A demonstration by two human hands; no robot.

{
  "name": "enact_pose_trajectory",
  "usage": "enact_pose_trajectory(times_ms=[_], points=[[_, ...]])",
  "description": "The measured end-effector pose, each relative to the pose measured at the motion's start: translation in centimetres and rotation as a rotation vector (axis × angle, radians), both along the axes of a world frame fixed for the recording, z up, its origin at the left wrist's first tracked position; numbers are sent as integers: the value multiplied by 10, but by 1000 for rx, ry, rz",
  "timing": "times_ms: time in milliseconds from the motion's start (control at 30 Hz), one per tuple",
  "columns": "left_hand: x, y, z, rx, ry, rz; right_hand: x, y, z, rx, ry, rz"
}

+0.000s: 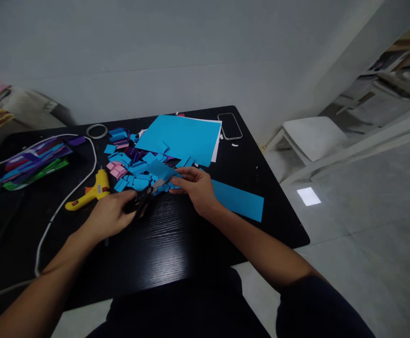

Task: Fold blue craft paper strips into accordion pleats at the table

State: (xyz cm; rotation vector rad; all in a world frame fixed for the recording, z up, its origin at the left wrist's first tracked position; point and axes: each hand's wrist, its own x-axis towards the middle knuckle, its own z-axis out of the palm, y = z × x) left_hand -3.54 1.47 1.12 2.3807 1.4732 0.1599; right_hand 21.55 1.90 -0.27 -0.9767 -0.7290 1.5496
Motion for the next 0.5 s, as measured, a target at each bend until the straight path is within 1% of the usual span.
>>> enact_pose_trajectory(times_ms=[500], points=[[0,0,2,-40,-9,12,0,0,2,-17,-17,-11]])
